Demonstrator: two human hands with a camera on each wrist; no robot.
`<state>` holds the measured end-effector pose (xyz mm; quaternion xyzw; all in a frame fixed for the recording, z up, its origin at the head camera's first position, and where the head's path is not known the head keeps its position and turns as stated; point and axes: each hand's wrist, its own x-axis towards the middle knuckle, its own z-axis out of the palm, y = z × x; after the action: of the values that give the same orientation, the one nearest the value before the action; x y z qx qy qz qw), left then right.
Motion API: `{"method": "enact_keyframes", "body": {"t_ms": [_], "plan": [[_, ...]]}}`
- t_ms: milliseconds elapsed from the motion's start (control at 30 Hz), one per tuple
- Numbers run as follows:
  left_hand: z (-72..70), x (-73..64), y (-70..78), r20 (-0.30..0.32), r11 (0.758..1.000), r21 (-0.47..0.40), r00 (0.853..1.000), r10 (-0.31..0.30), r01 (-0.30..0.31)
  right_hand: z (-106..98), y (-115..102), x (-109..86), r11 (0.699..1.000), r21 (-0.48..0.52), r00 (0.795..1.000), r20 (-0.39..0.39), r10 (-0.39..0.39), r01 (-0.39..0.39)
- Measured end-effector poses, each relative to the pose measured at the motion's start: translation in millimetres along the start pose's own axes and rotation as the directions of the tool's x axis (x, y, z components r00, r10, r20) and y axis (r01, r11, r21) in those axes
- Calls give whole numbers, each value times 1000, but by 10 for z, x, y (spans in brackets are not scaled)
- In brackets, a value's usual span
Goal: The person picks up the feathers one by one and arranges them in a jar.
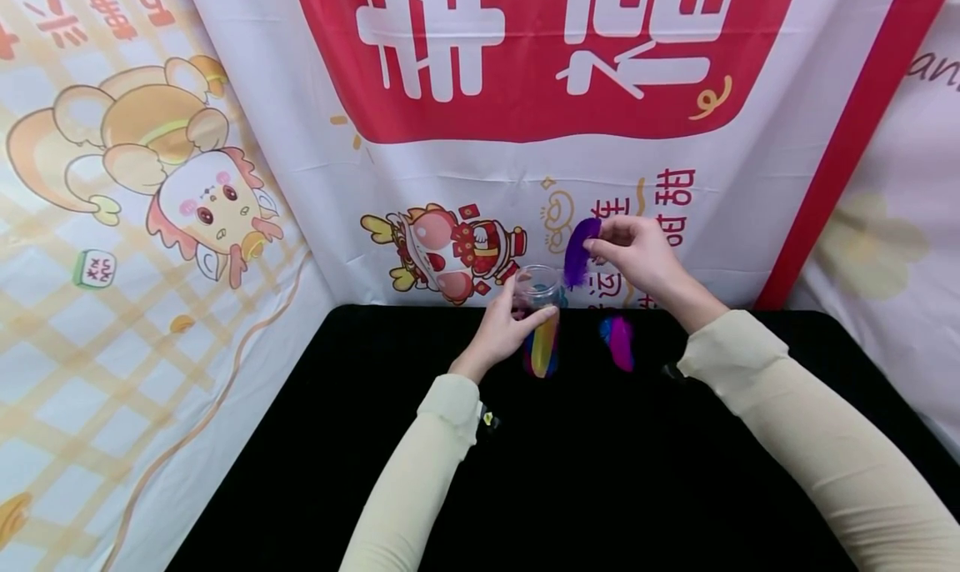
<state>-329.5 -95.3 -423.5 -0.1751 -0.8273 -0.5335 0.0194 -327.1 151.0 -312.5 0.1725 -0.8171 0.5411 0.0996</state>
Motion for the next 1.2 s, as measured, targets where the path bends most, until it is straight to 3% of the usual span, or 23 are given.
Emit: {"method": "enact_keyframes", "body": {"t_ms": [667,1200], "plan": [[-9,20,-4,3,1000,-10,1000,0,0,132,-239,84,998,46,999,-11,-51,52],[-6,0,-6,3,1000,-4,1000,3,-3,222,-233,109,996,78,999,-1,-38,38]]}}
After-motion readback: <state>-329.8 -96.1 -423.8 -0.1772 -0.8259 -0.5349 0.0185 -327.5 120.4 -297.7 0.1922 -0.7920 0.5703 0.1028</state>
